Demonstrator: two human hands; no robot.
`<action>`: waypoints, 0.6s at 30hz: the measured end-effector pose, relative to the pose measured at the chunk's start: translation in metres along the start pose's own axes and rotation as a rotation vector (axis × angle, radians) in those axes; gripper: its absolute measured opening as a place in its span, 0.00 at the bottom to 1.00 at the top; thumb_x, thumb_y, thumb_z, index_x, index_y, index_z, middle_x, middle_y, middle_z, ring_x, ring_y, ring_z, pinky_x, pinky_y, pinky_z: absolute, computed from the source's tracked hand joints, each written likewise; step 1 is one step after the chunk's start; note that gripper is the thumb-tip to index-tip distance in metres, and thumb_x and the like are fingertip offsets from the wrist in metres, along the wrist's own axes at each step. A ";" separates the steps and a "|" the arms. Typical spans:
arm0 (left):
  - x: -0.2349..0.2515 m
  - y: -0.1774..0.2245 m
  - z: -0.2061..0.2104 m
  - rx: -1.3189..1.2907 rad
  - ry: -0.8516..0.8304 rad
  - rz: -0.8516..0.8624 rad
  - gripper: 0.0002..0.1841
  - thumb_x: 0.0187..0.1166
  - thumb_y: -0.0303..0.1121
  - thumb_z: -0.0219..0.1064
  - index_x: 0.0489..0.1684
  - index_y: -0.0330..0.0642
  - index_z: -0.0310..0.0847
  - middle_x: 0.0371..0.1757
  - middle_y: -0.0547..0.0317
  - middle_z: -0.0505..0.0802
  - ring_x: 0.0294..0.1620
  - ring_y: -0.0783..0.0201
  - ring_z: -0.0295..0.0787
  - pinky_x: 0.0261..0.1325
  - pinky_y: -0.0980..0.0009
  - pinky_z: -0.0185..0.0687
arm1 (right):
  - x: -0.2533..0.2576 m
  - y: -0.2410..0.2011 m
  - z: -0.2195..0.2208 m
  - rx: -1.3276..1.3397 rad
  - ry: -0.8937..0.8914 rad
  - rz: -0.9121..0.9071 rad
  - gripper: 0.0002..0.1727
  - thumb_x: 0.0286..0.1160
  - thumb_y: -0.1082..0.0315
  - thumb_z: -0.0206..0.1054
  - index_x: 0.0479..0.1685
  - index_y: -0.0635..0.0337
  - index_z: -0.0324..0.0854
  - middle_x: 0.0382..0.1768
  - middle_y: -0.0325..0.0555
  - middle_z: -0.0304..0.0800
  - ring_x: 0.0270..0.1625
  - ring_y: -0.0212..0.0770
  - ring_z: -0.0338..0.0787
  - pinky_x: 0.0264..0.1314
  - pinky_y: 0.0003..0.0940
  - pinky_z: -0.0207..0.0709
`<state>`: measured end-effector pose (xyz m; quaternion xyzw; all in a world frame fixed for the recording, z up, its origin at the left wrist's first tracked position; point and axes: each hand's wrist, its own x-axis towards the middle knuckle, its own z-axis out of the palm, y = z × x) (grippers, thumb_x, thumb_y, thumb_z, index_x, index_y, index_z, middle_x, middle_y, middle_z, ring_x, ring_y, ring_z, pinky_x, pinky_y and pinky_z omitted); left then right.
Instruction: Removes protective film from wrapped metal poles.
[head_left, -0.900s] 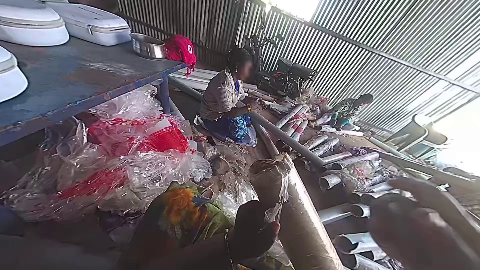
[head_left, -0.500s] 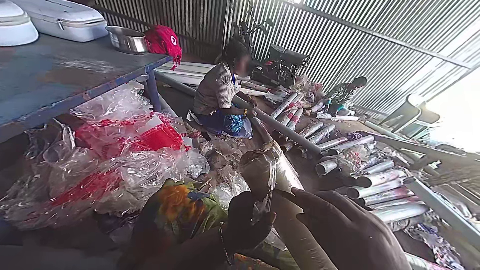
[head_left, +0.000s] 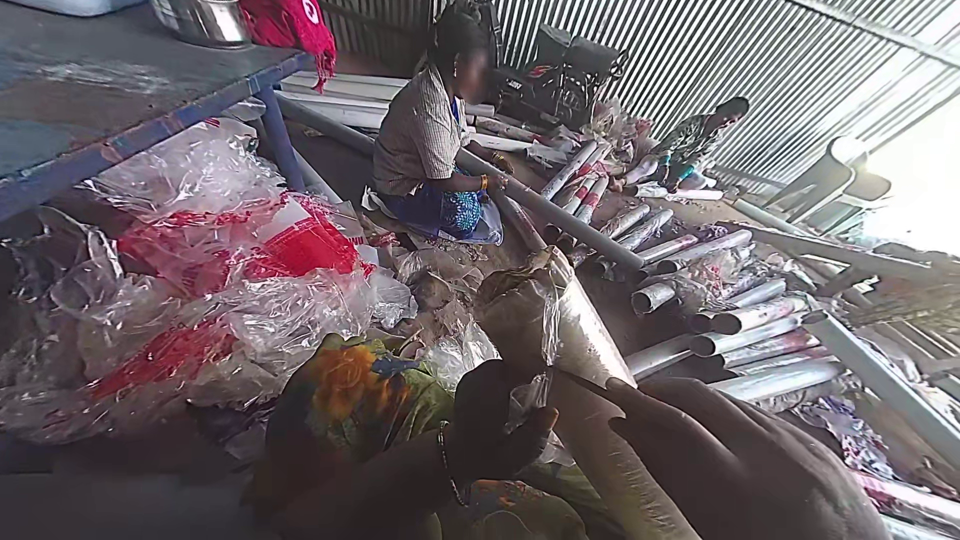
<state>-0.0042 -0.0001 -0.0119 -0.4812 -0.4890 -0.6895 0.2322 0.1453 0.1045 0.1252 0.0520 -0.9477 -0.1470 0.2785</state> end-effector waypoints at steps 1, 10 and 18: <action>-0.001 -0.001 0.000 -0.009 -0.001 0.004 0.19 0.89 0.48 0.56 0.45 0.38 0.78 0.35 0.62 0.86 0.43 0.86 0.84 0.51 0.88 0.78 | -0.005 0.000 -0.003 0.004 -0.044 0.013 0.11 0.86 0.61 0.59 0.52 0.50 0.86 0.31 0.47 0.84 0.26 0.46 0.83 0.22 0.33 0.70; -0.009 -0.004 0.002 -0.068 0.004 0.008 0.17 0.90 0.49 0.56 0.45 0.44 0.77 0.38 0.68 0.86 0.47 0.87 0.83 0.52 0.88 0.79 | -0.017 0.007 -0.018 0.176 -0.028 0.094 0.13 0.89 0.55 0.59 0.58 0.50 0.80 0.38 0.47 0.87 0.37 0.41 0.87 0.34 0.29 0.76; -0.007 -0.004 0.003 -0.026 0.019 0.042 0.16 0.90 0.49 0.55 0.43 0.47 0.75 0.39 0.69 0.84 0.48 0.88 0.82 0.54 0.88 0.78 | 0.031 -0.011 0.008 0.082 0.072 -0.068 0.10 0.82 0.64 0.61 0.49 0.49 0.88 0.26 0.43 0.82 0.22 0.42 0.80 0.16 0.31 0.64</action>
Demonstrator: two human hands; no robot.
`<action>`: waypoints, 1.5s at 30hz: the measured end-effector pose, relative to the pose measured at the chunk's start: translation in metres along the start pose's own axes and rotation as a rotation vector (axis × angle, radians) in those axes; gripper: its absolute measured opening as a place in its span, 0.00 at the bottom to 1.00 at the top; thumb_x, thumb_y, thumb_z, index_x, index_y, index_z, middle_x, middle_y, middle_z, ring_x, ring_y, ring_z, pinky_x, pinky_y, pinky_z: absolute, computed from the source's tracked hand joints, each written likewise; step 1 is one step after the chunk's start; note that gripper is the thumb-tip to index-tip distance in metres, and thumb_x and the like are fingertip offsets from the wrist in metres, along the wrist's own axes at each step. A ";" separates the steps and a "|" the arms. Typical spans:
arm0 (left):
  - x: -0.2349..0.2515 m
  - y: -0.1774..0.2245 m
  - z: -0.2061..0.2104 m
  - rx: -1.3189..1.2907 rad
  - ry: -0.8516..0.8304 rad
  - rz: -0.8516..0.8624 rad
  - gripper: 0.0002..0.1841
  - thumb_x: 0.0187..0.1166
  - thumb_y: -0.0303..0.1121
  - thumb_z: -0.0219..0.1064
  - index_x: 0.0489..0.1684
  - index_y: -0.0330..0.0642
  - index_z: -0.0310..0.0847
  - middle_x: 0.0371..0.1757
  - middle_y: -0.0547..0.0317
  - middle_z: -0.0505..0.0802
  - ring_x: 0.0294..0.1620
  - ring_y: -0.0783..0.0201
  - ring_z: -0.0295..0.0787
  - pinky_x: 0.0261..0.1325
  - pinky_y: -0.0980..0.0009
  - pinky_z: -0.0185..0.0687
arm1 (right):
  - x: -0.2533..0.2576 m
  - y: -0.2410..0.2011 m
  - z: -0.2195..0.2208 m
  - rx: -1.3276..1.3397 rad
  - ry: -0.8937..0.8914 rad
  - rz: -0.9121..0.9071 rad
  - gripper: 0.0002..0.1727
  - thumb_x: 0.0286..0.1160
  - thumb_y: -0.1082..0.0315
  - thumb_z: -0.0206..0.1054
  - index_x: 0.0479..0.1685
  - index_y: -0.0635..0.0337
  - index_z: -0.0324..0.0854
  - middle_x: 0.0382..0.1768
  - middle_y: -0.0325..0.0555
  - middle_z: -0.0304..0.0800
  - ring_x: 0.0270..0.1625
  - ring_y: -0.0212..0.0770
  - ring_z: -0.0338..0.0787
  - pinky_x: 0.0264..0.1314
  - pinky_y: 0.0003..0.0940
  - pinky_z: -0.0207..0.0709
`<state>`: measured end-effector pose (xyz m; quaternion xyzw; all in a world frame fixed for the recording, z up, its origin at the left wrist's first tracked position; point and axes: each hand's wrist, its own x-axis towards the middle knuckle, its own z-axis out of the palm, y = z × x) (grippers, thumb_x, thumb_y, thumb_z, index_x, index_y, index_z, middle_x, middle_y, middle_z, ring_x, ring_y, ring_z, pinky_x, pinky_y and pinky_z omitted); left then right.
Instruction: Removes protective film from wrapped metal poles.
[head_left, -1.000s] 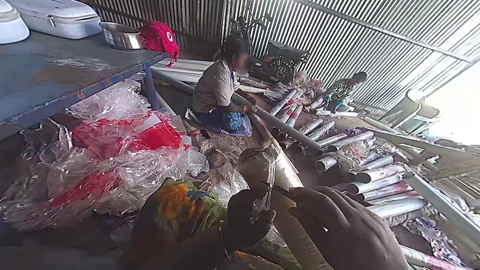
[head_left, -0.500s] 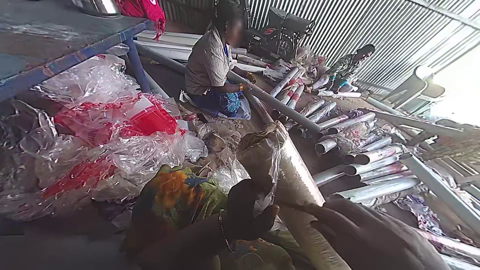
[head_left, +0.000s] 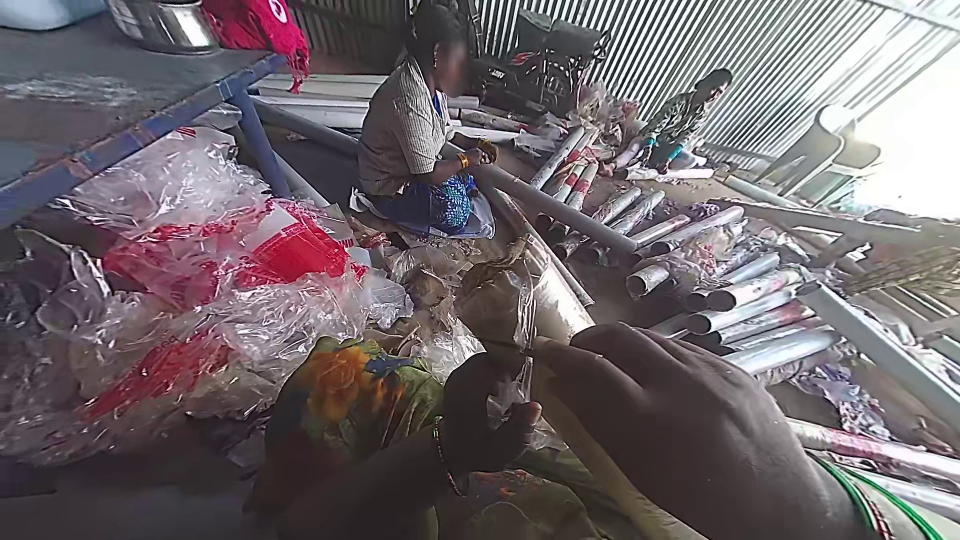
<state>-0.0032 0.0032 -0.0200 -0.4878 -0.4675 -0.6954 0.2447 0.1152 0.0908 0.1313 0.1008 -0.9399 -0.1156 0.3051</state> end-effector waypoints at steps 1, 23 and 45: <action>0.000 0.000 0.000 0.000 -0.003 0.005 0.15 0.90 0.49 0.55 0.44 0.47 0.76 0.40 0.69 0.85 0.49 0.88 0.83 0.54 0.88 0.78 | 0.001 -0.001 0.002 -0.013 -0.003 -0.005 0.11 0.80 0.66 0.60 0.49 0.49 0.89 0.26 0.43 0.81 0.22 0.42 0.80 0.16 0.31 0.63; -0.018 0.008 -0.011 -0.052 -0.103 -0.014 0.16 0.89 0.50 0.57 0.32 0.52 0.69 0.35 0.68 0.80 0.47 0.82 0.80 0.54 0.85 0.75 | -0.031 0.006 -0.015 0.065 -0.050 0.053 0.10 0.88 0.58 0.58 0.53 0.50 0.83 0.30 0.44 0.83 0.26 0.42 0.82 0.21 0.32 0.68; -0.031 0.024 -0.019 -0.068 -0.217 -0.007 0.13 0.87 0.44 0.59 0.30 0.52 0.66 0.30 0.65 0.76 0.39 0.77 0.76 0.64 0.80 0.67 | -0.060 0.007 -0.024 0.100 -0.094 0.090 0.11 0.90 0.58 0.57 0.58 0.49 0.80 0.33 0.46 0.82 0.29 0.45 0.81 0.25 0.34 0.68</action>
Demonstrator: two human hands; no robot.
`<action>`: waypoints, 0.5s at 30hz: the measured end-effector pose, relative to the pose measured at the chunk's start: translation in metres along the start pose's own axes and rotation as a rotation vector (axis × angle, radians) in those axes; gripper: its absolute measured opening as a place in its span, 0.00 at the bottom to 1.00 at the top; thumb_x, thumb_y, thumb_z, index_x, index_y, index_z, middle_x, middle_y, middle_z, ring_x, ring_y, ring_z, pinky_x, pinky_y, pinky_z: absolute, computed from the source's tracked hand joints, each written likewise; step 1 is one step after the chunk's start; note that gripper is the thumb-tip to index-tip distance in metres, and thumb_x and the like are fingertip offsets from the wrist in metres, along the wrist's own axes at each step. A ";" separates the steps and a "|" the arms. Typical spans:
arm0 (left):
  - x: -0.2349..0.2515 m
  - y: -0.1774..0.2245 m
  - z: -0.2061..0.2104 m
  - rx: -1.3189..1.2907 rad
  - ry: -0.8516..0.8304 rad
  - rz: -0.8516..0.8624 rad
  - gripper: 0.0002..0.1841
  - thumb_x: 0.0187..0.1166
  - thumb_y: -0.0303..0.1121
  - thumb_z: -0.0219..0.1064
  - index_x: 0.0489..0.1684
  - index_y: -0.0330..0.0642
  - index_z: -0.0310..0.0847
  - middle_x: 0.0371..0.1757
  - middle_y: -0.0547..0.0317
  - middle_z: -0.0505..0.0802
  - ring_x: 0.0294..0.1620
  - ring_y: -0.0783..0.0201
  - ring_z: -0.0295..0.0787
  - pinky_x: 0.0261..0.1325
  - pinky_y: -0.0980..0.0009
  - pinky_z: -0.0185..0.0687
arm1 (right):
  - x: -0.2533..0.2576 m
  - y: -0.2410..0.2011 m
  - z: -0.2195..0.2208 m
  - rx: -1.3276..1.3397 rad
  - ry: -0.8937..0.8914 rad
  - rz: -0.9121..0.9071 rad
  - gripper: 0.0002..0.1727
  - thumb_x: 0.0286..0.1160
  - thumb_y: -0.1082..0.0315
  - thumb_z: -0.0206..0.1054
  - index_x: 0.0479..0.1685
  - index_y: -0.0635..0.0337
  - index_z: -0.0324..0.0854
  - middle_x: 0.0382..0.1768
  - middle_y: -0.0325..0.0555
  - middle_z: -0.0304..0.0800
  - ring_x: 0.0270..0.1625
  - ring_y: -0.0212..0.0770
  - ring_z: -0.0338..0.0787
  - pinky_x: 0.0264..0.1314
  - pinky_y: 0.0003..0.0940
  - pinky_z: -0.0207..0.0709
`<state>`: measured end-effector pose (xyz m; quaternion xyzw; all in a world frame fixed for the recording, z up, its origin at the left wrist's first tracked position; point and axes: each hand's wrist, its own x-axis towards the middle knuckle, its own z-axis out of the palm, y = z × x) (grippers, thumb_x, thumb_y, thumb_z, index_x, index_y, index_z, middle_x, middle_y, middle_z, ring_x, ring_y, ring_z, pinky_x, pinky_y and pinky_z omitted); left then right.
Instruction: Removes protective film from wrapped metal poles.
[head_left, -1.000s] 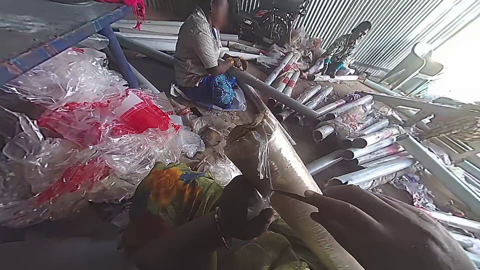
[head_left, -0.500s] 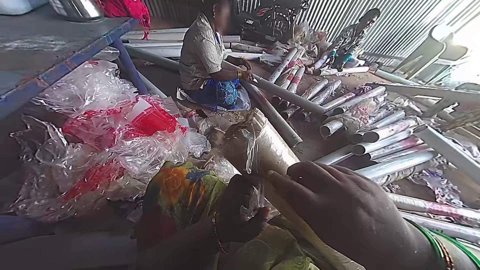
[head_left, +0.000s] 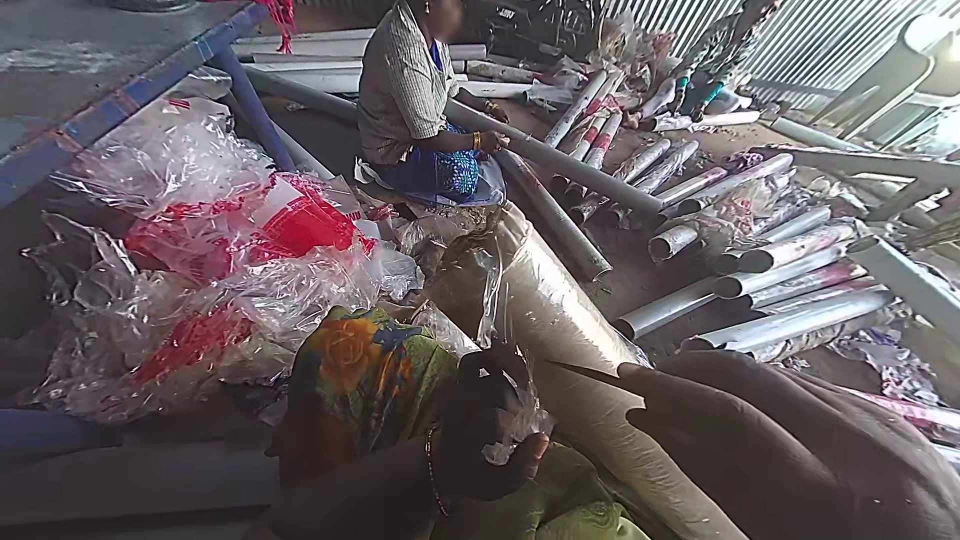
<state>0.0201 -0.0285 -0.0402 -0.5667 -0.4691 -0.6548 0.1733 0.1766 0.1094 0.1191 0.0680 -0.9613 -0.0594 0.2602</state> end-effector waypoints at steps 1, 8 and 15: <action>0.000 0.002 0.000 -0.009 -0.009 -0.009 0.14 0.87 0.44 0.59 0.30 0.52 0.66 0.30 0.65 0.75 0.39 0.76 0.76 0.64 0.80 0.66 | 0.004 -0.002 0.000 0.008 0.028 -0.008 0.10 0.90 0.58 0.58 0.59 0.48 0.79 0.32 0.46 0.81 0.29 0.44 0.80 0.24 0.34 0.67; -0.003 0.006 -0.001 -0.009 -0.007 -0.056 0.14 0.87 0.46 0.58 0.31 0.51 0.68 0.32 0.67 0.77 0.42 0.79 0.78 0.64 0.79 0.70 | 0.036 -0.015 0.022 -0.022 0.068 -0.152 0.12 0.84 0.67 0.57 0.51 0.49 0.87 0.26 0.43 0.77 0.20 0.42 0.75 0.16 0.31 0.57; -0.010 0.011 0.005 0.011 0.015 -0.122 0.14 0.87 0.47 0.59 0.32 0.52 0.70 0.32 0.69 0.80 0.45 0.83 0.79 0.62 0.83 0.70 | 0.010 -0.012 0.020 -0.077 0.002 -0.110 0.13 0.85 0.67 0.55 0.54 0.52 0.86 0.25 0.47 0.77 0.20 0.48 0.76 0.17 0.36 0.60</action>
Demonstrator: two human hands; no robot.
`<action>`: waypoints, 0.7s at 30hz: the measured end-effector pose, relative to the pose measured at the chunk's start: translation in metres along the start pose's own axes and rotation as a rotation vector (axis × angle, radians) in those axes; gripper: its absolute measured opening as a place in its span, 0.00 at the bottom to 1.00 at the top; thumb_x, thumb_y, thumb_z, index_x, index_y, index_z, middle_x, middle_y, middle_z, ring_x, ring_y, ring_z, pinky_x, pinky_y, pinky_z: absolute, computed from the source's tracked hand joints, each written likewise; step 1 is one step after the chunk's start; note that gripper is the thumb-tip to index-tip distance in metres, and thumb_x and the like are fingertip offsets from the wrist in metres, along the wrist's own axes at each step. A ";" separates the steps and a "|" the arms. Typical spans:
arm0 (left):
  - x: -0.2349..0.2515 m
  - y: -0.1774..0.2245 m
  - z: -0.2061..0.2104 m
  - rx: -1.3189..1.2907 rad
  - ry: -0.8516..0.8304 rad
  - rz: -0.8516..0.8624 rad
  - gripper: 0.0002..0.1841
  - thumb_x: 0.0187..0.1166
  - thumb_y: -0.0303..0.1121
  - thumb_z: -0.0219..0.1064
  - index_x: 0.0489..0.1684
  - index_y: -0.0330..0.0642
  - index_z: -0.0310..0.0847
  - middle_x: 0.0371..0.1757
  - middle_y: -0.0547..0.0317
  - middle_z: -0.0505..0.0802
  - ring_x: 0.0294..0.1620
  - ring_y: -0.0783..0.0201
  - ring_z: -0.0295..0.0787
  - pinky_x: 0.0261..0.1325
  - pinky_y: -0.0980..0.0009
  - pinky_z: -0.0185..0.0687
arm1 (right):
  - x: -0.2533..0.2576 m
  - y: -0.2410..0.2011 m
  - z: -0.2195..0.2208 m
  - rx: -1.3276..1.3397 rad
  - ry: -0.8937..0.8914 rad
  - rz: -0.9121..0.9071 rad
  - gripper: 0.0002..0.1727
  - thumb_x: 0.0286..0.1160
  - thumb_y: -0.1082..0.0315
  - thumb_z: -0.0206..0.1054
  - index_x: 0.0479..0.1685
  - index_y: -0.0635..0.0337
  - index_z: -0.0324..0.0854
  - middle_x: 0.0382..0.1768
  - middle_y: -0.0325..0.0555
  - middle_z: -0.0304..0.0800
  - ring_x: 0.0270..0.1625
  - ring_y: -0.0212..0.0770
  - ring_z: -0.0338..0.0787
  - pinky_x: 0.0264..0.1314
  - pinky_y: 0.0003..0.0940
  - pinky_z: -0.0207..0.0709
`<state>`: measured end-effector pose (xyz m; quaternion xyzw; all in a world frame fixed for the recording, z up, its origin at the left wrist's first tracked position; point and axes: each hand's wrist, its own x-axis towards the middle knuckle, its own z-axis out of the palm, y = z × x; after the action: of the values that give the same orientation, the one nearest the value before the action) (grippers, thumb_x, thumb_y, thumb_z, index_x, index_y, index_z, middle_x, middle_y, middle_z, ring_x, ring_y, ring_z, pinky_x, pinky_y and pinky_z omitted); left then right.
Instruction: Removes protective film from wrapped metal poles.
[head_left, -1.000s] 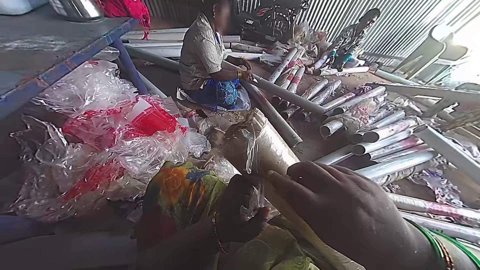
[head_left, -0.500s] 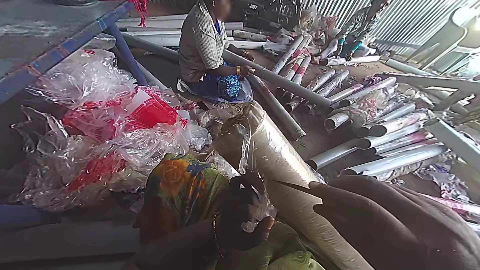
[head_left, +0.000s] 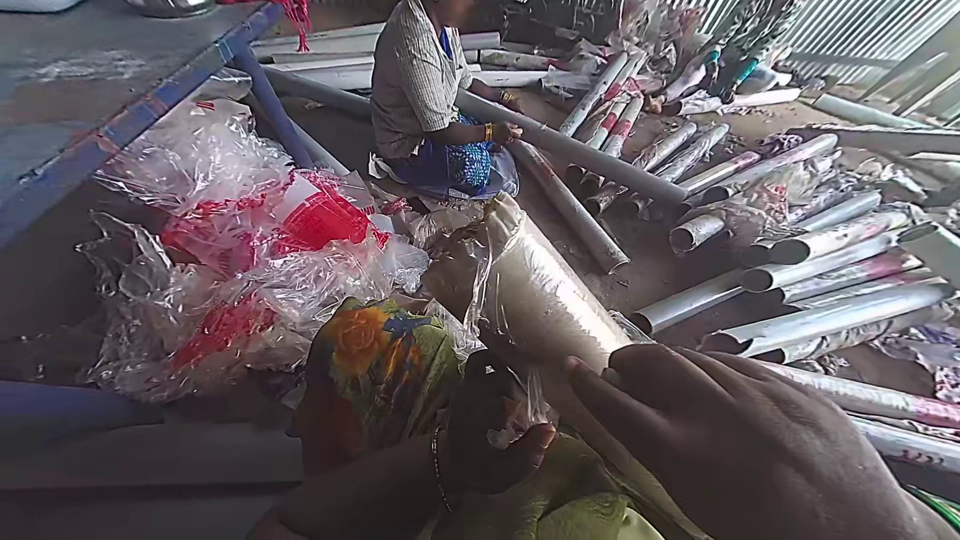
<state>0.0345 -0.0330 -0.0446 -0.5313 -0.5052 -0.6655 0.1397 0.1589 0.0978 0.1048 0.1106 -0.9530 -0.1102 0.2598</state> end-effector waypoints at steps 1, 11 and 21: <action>-0.001 0.001 0.002 -0.013 0.000 -0.008 0.14 0.87 0.47 0.59 0.32 0.52 0.71 0.32 0.70 0.80 0.45 0.83 0.79 0.61 0.84 0.70 | -0.007 0.000 -0.003 0.002 -0.022 0.011 0.13 0.86 0.67 0.55 0.55 0.52 0.86 0.26 0.48 0.78 0.20 0.48 0.77 0.17 0.37 0.60; -0.011 0.010 0.004 -0.071 -0.039 -0.059 0.13 0.88 0.45 0.59 0.36 0.48 0.76 0.38 0.70 0.83 0.48 0.87 0.80 0.58 0.88 0.74 | -0.040 0.014 -0.007 0.213 -0.024 0.126 0.13 0.92 0.55 0.54 0.58 0.49 0.80 0.33 0.47 0.84 0.28 0.45 0.83 0.23 0.35 0.68; -0.013 0.013 -0.015 -0.380 0.015 -0.210 0.20 0.79 0.48 0.70 0.69 0.64 0.80 0.63 0.92 0.88 0.65 0.91 0.80 0.69 0.85 0.77 | -0.032 0.017 0.021 0.338 0.075 0.216 0.16 0.89 0.51 0.55 0.54 0.50 0.82 0.28 0.41 0.83 0.23 0.37 0.78 0.22 0.28 0.67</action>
<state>0.0406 -0.0561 -0.0474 -0.4875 -0.4222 -0.7637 -0.0294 0.1724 0.1262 0.0764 0.0537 -0.9539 0.0841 0.2832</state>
